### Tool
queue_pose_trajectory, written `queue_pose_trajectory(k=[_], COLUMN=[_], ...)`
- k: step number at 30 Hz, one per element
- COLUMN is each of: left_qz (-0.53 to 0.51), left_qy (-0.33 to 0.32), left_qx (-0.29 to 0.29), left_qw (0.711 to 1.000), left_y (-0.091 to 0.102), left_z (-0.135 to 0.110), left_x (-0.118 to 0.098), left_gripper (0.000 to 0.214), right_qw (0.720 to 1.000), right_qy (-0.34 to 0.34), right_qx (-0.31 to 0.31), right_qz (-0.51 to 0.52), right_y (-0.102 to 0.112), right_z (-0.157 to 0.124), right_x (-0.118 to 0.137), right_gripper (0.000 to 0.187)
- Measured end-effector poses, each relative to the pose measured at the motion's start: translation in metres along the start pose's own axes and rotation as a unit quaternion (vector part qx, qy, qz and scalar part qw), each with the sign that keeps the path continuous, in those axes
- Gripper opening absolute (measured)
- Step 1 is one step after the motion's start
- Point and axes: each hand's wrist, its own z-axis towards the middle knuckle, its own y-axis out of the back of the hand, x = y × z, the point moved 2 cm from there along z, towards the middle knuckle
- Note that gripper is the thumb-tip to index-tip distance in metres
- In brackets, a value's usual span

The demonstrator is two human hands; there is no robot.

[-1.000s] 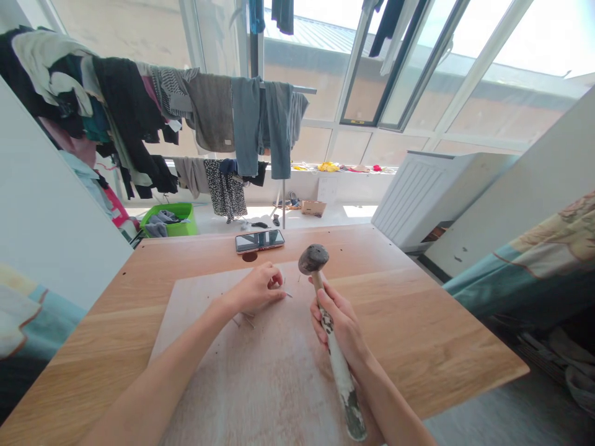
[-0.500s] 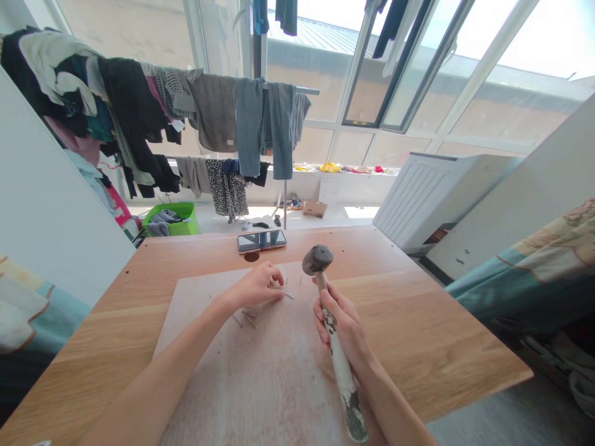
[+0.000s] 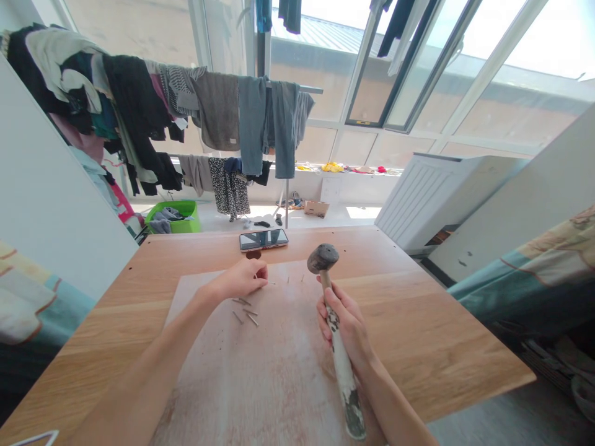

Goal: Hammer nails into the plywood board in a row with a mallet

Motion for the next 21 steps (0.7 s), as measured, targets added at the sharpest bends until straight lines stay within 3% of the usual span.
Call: queue_pose_trajectory(k=[7, 15, 21], left_qz=[0.008, -0.023, -0.095], left_qy=[-0.020, -0.110, -0.083], left_qx=[-0.013, -0.048, -0.067], left_qw=[1.000, 0.993, 0.990], left_y=[0.001, -0.013, -0.022], left_z=[-0.002, 0.004, 0.007], left_x=[-0.007, -0.014, 0.003], left_gripper=[0.017, 0.022, 0.025], right_qw=[1.000, 1.000, 0.998], right_qy=[0.000, 0.013, 0.029], right_qx=[-0.009, 0.004, 0.037], right_qz=[-0.001, -0.019, -0.031], right_y=[0.000, -0.002, -0.020], right_z=[0.000, 0.000, 0.005], right_x=[0.003, 0.001, 0.017], right_gripper=[0.051, 0.042, 0.031])
